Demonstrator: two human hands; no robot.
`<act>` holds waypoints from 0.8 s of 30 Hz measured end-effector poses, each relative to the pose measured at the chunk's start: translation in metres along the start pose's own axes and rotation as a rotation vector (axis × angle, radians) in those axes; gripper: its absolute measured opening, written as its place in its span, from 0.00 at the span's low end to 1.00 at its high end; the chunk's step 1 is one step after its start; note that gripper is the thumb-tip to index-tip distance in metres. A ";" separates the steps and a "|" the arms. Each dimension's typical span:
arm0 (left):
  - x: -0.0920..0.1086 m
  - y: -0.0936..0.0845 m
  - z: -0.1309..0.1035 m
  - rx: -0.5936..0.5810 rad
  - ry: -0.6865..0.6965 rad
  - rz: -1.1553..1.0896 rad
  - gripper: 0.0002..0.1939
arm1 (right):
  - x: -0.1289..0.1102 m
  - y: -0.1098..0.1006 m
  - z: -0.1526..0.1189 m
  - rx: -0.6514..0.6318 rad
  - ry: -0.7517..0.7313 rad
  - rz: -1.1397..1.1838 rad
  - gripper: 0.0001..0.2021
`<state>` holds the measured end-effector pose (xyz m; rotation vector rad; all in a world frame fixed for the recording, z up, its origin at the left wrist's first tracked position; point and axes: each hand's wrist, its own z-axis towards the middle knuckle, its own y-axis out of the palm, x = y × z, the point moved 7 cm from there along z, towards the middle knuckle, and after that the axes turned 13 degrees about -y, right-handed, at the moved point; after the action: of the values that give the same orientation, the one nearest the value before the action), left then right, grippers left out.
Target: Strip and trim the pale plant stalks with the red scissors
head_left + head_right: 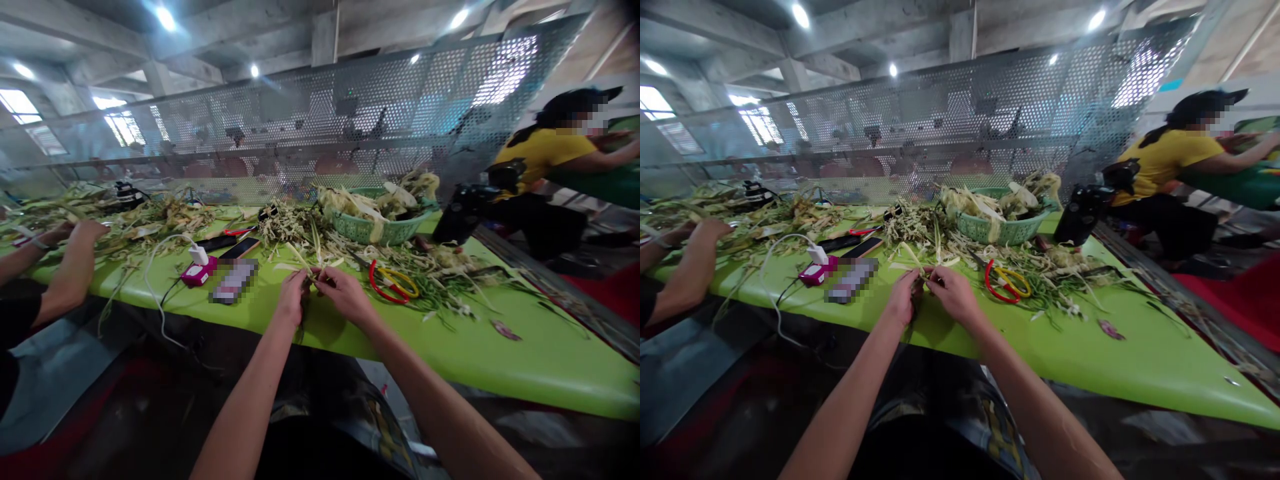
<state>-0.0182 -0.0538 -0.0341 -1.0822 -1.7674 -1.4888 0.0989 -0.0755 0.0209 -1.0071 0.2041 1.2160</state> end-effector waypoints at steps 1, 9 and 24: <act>0.000 -0.001 -0.001 0.015 -0.003 -0.012 0.12 | 0.000 0.000 0.001 0.001 0.004 -0.014 0.07; 0.005 0.002 -0.008 -0.064 -0.008 -0.047 0.16 | 0.016 -0.004 0.000 0.052 0.095 0.050 0.08; 0.002 0.013 -0.011 -0.111 0.000 0.013 0.16 | 0.036 -0.002 -0.005 0.228 0.316 0.645 0.15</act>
<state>-0.0084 -0.0635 -0.0239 -1.1466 -1.6918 -1.5948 0.1159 -0.0547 -0.0029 -0.9563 0.9525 1.5567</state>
